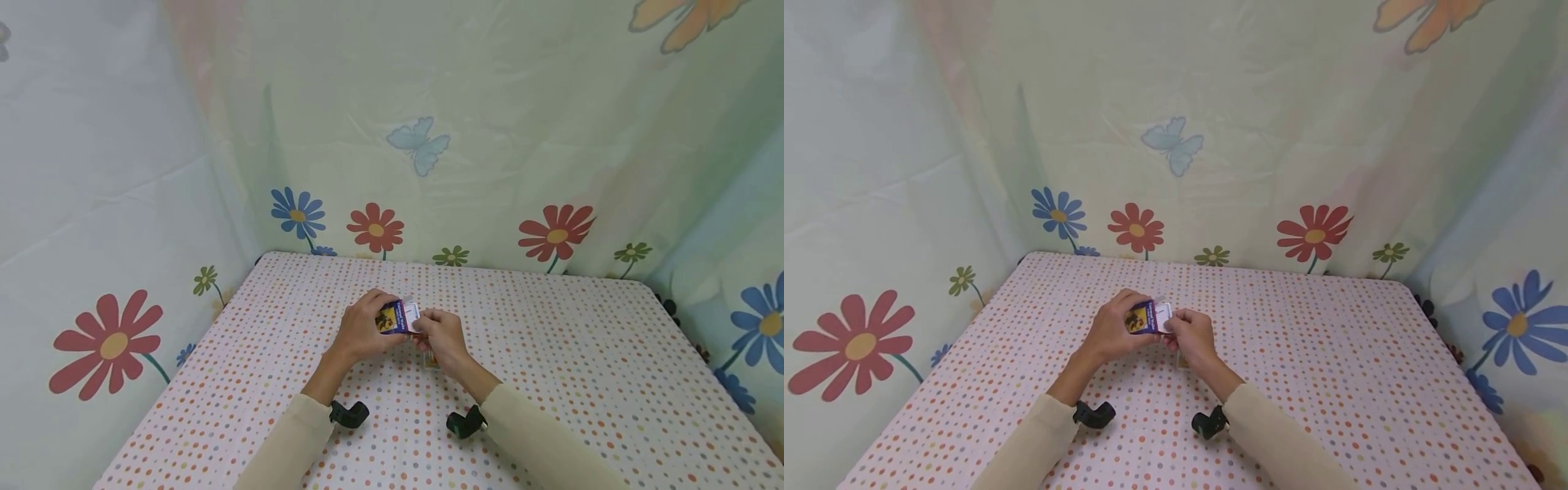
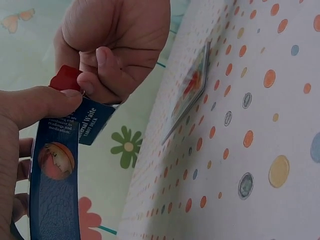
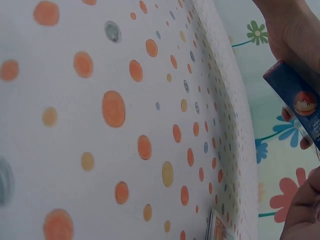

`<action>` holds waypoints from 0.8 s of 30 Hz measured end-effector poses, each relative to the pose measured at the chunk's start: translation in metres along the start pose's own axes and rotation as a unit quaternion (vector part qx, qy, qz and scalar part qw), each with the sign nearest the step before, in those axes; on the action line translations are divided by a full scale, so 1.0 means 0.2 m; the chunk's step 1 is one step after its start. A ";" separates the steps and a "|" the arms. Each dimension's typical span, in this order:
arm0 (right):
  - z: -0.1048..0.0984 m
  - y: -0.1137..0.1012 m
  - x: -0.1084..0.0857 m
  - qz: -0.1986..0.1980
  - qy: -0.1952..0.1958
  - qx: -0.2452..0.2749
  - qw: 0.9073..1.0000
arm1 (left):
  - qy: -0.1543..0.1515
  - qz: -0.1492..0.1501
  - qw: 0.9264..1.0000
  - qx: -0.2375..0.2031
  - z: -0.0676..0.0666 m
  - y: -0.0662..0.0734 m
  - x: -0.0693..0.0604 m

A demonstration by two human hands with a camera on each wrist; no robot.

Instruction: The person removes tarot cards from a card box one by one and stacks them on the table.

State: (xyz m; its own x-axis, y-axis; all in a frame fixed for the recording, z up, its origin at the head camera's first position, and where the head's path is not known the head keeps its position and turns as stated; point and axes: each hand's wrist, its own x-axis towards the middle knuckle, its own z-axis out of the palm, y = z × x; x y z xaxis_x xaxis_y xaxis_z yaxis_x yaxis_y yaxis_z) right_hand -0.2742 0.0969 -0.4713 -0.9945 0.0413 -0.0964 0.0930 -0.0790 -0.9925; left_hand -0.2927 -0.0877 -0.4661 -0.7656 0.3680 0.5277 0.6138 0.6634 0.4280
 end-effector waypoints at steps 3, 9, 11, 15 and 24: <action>-0.01 0.01 0.00 -0.003 0.010 0.005 1.000 | -0.002 0.001 1.000 -0.001 0.00 0.00 0.00; -0.01 0.03 -0.01 -0.006 0.015 0.011 1.000 | -0.006 0.001 1.000 -0.005 0.00 0.00 -0.01; -0.01 0.03 -0.01 -0.006 0.015 0.011 1.000 | -0.007 0.002 1.000 -0.005 0.00 0.00 -0.01; -0.02 0.02 -0.01 -0.009 0.018 0.012 1.000 | -0.001 0.006 1.000 -0.008 0.01 0.00 -0.01; -0.03 0.02 -0.01 0.001 0.024 0.022 0.999 | -0.004 0.001 1.000 -0.010 0.00 0.01 -0.01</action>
State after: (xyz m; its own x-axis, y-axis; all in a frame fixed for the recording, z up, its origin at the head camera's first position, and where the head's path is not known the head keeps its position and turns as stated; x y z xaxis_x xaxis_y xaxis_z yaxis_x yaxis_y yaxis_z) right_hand -0.2715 0.1017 -0.4749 -0.9908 0.0880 -0.1030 0.0918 -0.1233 -0.9881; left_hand -0.2894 -0.0869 -0.4671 -0.7664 0.3745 0.5218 0.6184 0.6498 0.4419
